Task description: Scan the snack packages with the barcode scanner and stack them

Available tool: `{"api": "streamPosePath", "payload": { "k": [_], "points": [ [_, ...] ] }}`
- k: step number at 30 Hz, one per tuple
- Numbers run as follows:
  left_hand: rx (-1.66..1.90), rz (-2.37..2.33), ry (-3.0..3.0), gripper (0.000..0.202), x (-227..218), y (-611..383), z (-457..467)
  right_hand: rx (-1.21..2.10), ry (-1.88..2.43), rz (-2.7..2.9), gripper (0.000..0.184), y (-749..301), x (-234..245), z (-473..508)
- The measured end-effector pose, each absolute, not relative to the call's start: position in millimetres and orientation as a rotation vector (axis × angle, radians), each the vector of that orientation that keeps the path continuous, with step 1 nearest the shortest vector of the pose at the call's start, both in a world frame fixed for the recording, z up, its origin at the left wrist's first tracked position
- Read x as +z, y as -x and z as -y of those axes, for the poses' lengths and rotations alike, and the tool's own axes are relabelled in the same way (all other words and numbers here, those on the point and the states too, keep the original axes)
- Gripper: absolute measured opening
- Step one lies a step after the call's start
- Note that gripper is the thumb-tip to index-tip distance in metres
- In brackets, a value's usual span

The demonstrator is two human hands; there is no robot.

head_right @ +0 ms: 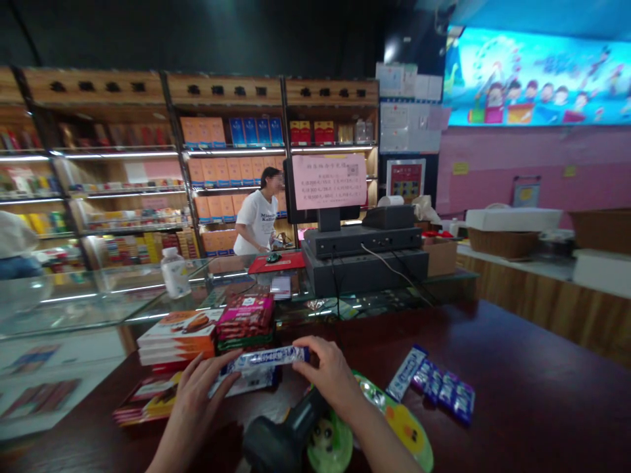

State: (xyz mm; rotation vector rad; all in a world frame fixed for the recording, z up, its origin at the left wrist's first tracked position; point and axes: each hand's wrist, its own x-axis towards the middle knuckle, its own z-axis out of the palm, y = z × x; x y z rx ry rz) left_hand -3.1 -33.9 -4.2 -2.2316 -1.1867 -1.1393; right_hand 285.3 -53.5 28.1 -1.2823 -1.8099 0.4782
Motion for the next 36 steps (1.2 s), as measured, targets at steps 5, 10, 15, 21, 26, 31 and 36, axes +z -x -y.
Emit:
{"api": "streamPosePath", "payload": {
  "k": [5, 10, 15, 21, 26, 31, 36],
  "points": [
    [-1.046, 1.215, 2.243, 0.033, -6.5, 9.1, 31.9, 0.34, 1.365, 1.927, 0.037, -282.7, 25.8, 52.0],
    [-1.057, 1.382, 2.166, 0.029, -1.9, 5.4, 39.0, 0.215, 1.401, 2.035, 0.029, -274.1, 28.2, 48.8],
    [-0.968, 1.48, 2.055, 0.029, 7.4, 3.4, 46.7, 0.167, 1.429, 2.052, 0.027, -263.0, 35.0, 42.1],
    [-0.819, 1.58, 2.105, 0.03, 10.4, 6.7, 48.0, 0.153, 1.464, 2.183, 0.03, -252.1, 33.5, 29.1],
    [-0.738, 1.65, 2.067, 0.029, 7.9, 7.9, 49.0, 0.148, 1.554, 2.271, 0.023, -245.4, 35.9, 23.3],
    [-0.673, 1.705, 1.993, 0.029, 2.6, 9.2, 47.1, 0.102, 1.597, 2.38, 0.017, -232.3, 40.1, 20.5],
    [-0.68, 1.717, 1.955, 0.028, -1.5, 3.7, 44.4, 0.132, 1.656, 2.406, 0.017, -223.3, 35.1, 14.4]
  ]
}}
